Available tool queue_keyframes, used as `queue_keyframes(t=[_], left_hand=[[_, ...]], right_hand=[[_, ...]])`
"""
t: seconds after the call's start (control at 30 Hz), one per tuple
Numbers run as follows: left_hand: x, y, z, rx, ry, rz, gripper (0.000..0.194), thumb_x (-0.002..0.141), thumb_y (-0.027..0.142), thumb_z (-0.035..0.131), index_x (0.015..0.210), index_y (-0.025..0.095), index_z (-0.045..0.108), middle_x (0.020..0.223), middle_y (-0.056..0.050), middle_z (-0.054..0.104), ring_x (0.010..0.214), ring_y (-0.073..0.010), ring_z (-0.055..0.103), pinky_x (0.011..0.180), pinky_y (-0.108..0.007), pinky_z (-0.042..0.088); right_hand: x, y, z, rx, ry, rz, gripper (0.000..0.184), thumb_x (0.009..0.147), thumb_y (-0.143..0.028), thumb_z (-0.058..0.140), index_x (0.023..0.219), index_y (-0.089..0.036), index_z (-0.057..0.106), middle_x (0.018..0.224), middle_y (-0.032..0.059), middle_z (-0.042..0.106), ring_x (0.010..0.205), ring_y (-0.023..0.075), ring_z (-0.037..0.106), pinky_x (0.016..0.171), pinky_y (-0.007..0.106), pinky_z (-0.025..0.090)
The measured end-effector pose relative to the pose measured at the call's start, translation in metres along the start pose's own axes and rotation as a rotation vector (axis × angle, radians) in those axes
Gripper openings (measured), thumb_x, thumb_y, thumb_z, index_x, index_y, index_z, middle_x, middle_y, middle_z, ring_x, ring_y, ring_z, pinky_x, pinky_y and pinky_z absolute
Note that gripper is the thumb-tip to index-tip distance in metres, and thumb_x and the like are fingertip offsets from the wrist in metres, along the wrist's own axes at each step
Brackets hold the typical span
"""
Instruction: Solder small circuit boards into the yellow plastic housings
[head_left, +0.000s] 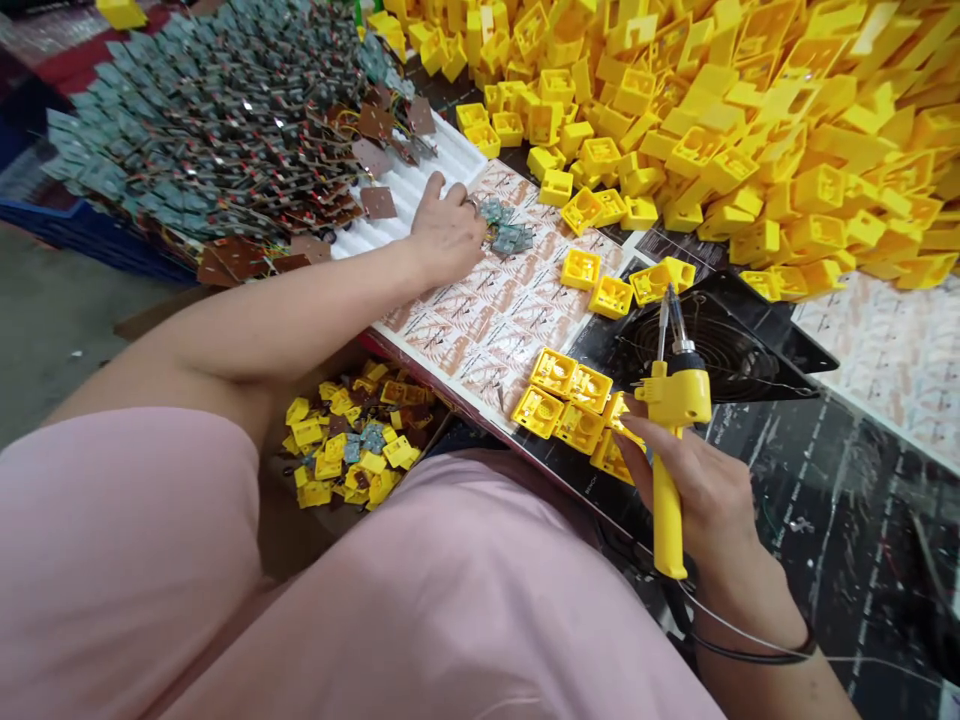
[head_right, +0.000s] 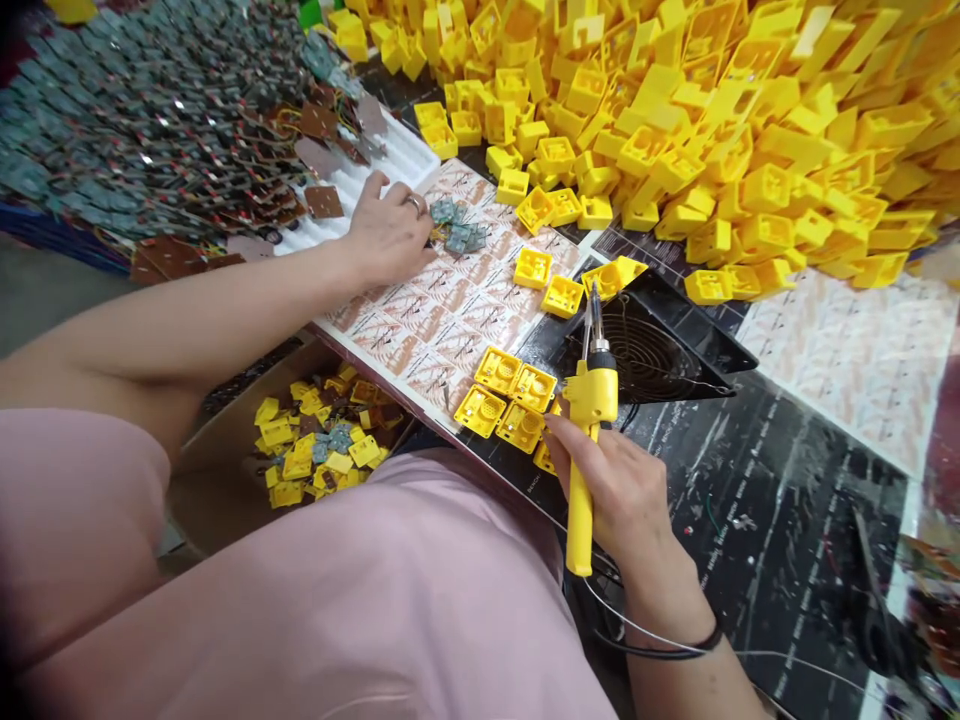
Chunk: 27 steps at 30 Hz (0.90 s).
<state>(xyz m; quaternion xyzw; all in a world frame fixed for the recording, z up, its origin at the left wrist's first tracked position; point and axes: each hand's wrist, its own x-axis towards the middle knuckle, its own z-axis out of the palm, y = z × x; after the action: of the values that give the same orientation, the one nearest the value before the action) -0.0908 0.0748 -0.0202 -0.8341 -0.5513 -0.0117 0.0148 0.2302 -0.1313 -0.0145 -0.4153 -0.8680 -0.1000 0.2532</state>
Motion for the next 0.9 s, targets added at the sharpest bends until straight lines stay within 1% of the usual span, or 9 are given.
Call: queue_keyframes(t=[0.17,0.3,0.4,0.5,0.6,0.67,0.77,0.83,0.9], left_hand=[[0.021,-0.009,-0.031,-0.529,0.051,-0.227,0.006,0.088,0.022,0.072,0.087,0.017,0.075,0.108,-0.009,0.077,0.131,-0.0345,0.061,0.125,-0.058,0.037],[0.018,0.005,-0.061,-1.023,0.057,-0.254,0.013,0.1,0.021,0.063,0.1,0.008,0.066,0.098,-0.007,0.078,0.094,-0.0147,0.075,0.098,-0.037,0.06],[0.004,0.019,-0.06,-1.264,-0.007,-0.286,0.02,0.109,0.02,0.048,0.12,0.009,0.061,0.108,-0.007,0.08,0.089,-0.0106,0.077,0.089,-0.032,0.062],[-0.02,0.028,-0.041,-1.418,-0.132,-0.321,0.024,0.106,0.029,0.052,0.122,0.015,0.065,0.118,-0.01,0.081,0.103,-0.0202,0.079,0.089,-0.041,0.066],[-0.049,0.033,-0.013,-1.456,-0.268,-0.325,0.029,0.101,0.036,0.051,0.114,0.016,0.066,0.121,-0.016,0.08,0.114,-0.0278,0.079,0.092,-0.046,0.067],[-0.067,0.034,0.003,-1.466,-0.303,-0.348,0.026,0.099,0.038,0.051,0.107,0.017,0.064,0.12,-0.017,0.08,0.113,-0.027,0.079,0.092,-0.044,0.068],[-0.086,0.028,0.017,-1.382,-0.23,-0.369,0.019,0.094,0.034,0.057,0.102,0.018,0.061,0.113,-0.016,0.08,0.104,-0.0246,0.08,0.088,-0.042,0.067],[-0.094,0.021,0.017,-1.119,-0.122,-0.258,0.027,0.091,0.032,0.061,0.112,0.016,0.064,0.12,-0.018,0.078,0.111,-0.0268,0.077,0.097,-0.046,0.064],[-0.099,0.014,0.011,-0.788,-0.035,-0.076,0.042,0.09,0.029,0.059,0.13,0.015,0.065,0.14,-0.019,0.07,0.132,-0.0307,0.068,0.115,-0.051,0.054]], right_hand=[[-0.005,-0.006,0.002,-0.009,0.024,0.074,0.018,0.1,-0.018,0.068,0.118,-0.024,0.067,0.083,-0.0011,0.078,0.054,0.0119,0.067,0.057,0.023,0.052],[-0.003,-0.011,0.005,0.022,0.046,0.11,0.021,0.098,-0.014,0.071,0.117,-0.024,0.067,0.097,0.0018,0.082,0.06,0.013,0.073,0.061,0.023,0.057],[-0.003,-0.015,0.009,0.063,0.041,0.137,0.026,0.098,-0.015,0.072,0.12,-0.026,0.066,0.103,0.0028,0.083,0.069,0.0163,0.078,0.064,0.024,0.061],[-0.005,-0.02,0.015,0.111,0.017,0.18,0.031,0.097,-0.017,0.073,0.125,-0.028,0.066,0.109,0.0036,0.083,0.083,0.0191,0.082,0.07,0.025,0.064],[-0.006,-0.025,0.022,0.156,0.007,0.226,0.036,0.096,-0.018,0.074,0.129,-0.031,0.065,0.117,0.004,0.082,0.093,0.0212,0.082,0.078,0.027,0.066],[-0.004,-0.027,0.026,0.176,0.015,0.248,0.038,0.097,-0.019,0.073,0.131,-0.031,0.064,0.122,0.0049,0.081,0.099,0.0227,0.082,0.082,0.028,0.066],[0.0,-0.028,0.029,0.185,0.017,0.238,0.037,0.098,-0.02,0.072,0.132,-0.031,0.063,0.123,0.0053,0.081,0.102,0.0225,0.082,0.085,0.029,0.066],[0.001,-0.029,0.029,0.175,0.015,0.223,0.036,0.098,-0.021,0.073,0.131,-0.031,0.062,0.123,0.005,0.081,0.098,0.0212,0.082,0.084,0.029,0.066],[0.001,-0.029,0.028,0.168,0.022,0.221,0.035,0.098,-0.02,0.074,0.13,-0.03,0.062,0.123,0.005,0.081,0.095,0.0206,0.082,0.083,0.028,0.066]])
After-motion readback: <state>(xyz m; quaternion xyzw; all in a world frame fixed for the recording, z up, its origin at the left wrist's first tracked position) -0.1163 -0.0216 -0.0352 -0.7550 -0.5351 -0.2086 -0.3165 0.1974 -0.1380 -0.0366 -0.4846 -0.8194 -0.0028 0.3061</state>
